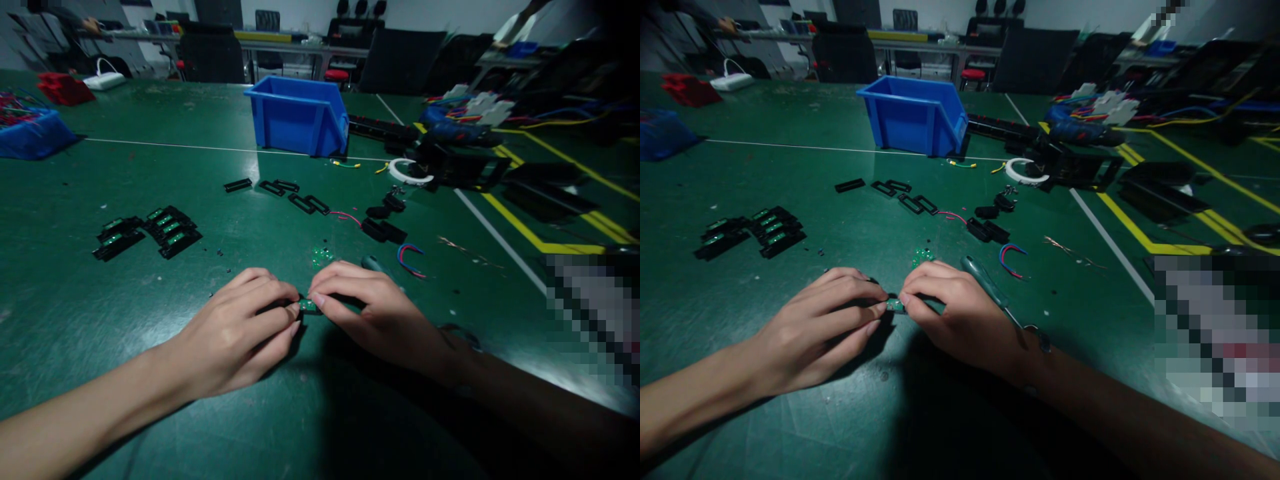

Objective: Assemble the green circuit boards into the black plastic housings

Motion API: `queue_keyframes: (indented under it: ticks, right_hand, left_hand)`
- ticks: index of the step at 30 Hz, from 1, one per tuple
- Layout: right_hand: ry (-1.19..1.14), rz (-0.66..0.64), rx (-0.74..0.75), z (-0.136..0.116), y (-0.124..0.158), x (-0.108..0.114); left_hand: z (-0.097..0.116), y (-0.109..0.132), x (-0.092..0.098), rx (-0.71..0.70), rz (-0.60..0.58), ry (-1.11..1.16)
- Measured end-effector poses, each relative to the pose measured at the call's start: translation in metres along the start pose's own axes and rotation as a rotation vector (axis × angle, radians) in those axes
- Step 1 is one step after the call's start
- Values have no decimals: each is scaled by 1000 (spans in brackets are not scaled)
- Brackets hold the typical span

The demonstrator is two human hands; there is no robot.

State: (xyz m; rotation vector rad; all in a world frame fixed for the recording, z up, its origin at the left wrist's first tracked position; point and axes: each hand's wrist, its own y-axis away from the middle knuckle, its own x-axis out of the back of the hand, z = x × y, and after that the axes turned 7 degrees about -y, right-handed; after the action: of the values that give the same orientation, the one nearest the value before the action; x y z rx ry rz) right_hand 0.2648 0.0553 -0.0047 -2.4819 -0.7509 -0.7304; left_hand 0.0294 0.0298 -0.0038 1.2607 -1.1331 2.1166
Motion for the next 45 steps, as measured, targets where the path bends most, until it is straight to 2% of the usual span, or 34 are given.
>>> queue_keyframes:
  ticks: [15, 23, 37, 41, 45]
  right_hand:
    - [4, 31, 6, 2, 0, -2]
    - [-2, 20, 70, 1, 0, -2]
    - [66, 68, 125, 0, 7, -8]
    - [99, 103, 145, -1, 10, -12]
    - [124, 150, 143, -7, 13, -17]
  left_hand:
    - [0, 1, 0, -14, -1, -12]
    - [0, 3, 2, -43, -5, -38]
    - [-2, 5, 4, -156, 17, -147]
    - [3, 8, 7, -187, 7, -179]
    - [15, 10, 11, -151, 9, -222]
